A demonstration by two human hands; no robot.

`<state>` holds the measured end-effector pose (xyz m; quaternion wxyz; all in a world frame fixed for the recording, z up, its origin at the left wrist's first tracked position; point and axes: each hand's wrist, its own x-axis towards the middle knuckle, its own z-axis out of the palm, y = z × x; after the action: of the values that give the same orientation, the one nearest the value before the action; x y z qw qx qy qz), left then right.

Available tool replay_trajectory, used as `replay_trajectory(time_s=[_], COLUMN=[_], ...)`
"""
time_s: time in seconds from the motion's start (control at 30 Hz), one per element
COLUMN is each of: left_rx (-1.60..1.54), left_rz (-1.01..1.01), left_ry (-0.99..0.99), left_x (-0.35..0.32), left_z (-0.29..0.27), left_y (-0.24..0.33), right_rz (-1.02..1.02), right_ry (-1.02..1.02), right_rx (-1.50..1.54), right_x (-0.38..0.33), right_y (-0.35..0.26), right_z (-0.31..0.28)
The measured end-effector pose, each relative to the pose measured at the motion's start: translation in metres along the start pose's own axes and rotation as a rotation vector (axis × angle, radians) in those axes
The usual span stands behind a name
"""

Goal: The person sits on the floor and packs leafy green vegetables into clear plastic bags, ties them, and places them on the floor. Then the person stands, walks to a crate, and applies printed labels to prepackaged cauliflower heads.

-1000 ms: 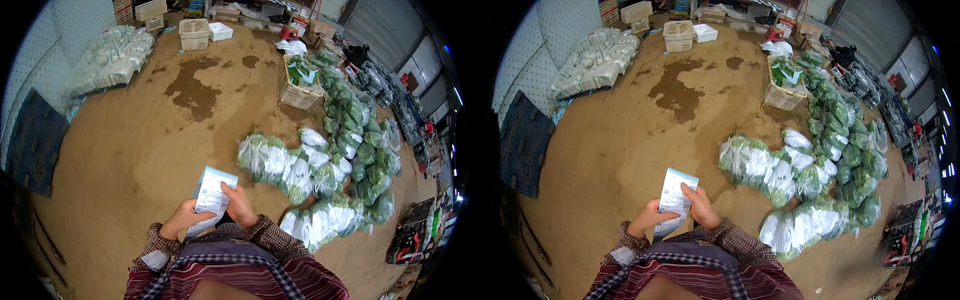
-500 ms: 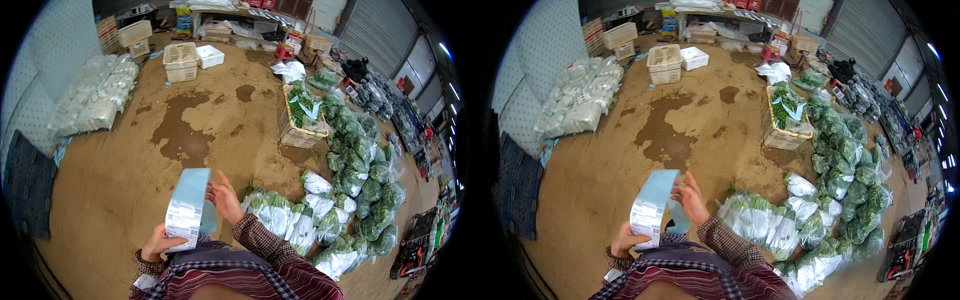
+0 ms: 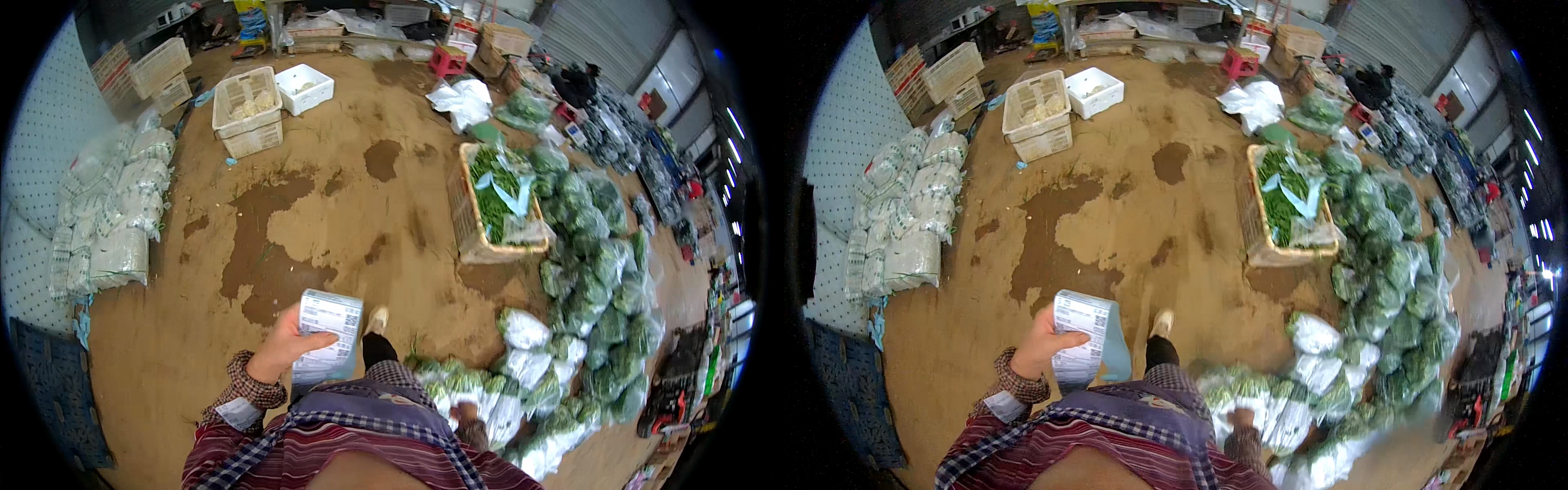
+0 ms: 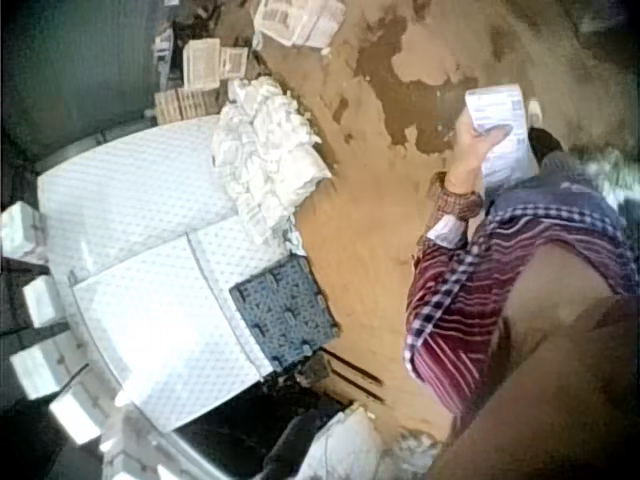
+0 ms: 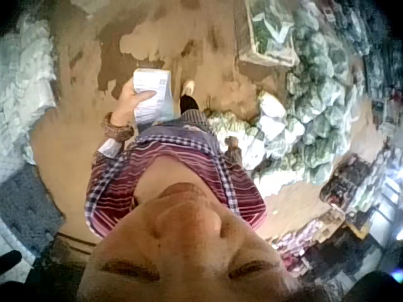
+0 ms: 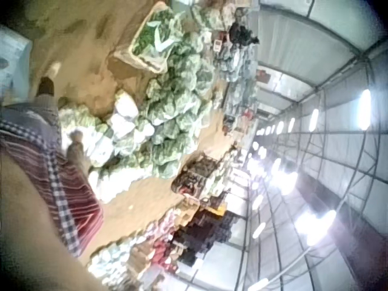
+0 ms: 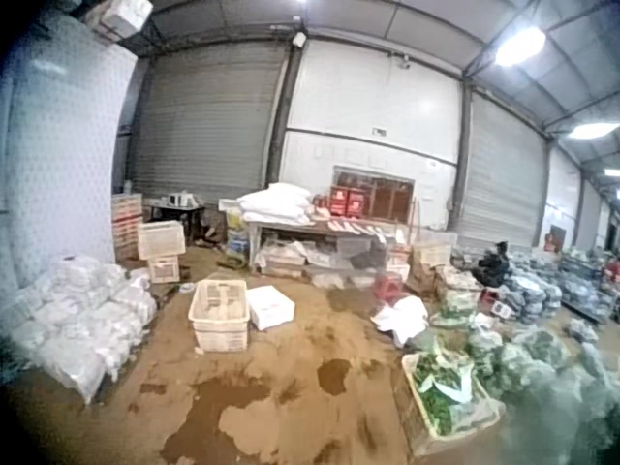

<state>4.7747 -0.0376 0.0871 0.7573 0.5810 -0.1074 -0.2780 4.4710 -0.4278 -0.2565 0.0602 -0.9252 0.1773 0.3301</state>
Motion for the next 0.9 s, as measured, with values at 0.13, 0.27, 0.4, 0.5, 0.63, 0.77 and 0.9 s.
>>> replay_trajectory(time_s=[0.13,0.27,0.4,0.5,0.63,0.77,0.9], left_rx=[-0.025,-0.066,-0.082,-0.173,-0.141,-0.137,-0.217], left_rz=[-0.023,-0.1,0.069,0.072,0.092,0.134,0.081], left_ry=[0.001,0.071,0.059,0.134,0.206,0.203,0.053], left_x=[0.135,0.244,0.351,0.429,0.559,0.717,0.847], left_z=[-0.008,-0.035,-0.057,-0.085,-0.13,-0.181,-0.21], left_y=[0.019,0.059,0.094,0.101,0.105,0.142,0.205], right_rz=[0.287,0.252,-0.091,-0.22,-0.353,-0.445,-0.12], right_ry=[-0.136,-0.179,0.175,0.123,0.185,0.033,-0.046], right_rx=[0.656,0.836,1.397,1.434,1.52,1.139,1.161], right_x=[0.084,0.248,0.411,0.506,0.609,0.723,0.768], right_y=[0.009,-0.028,-0.077,-0.144,-0.228,-0.218,-0.139], right_z=[-0.024,-0.184,-0.399,-0.548,-0.673,-0.699,-0.67])
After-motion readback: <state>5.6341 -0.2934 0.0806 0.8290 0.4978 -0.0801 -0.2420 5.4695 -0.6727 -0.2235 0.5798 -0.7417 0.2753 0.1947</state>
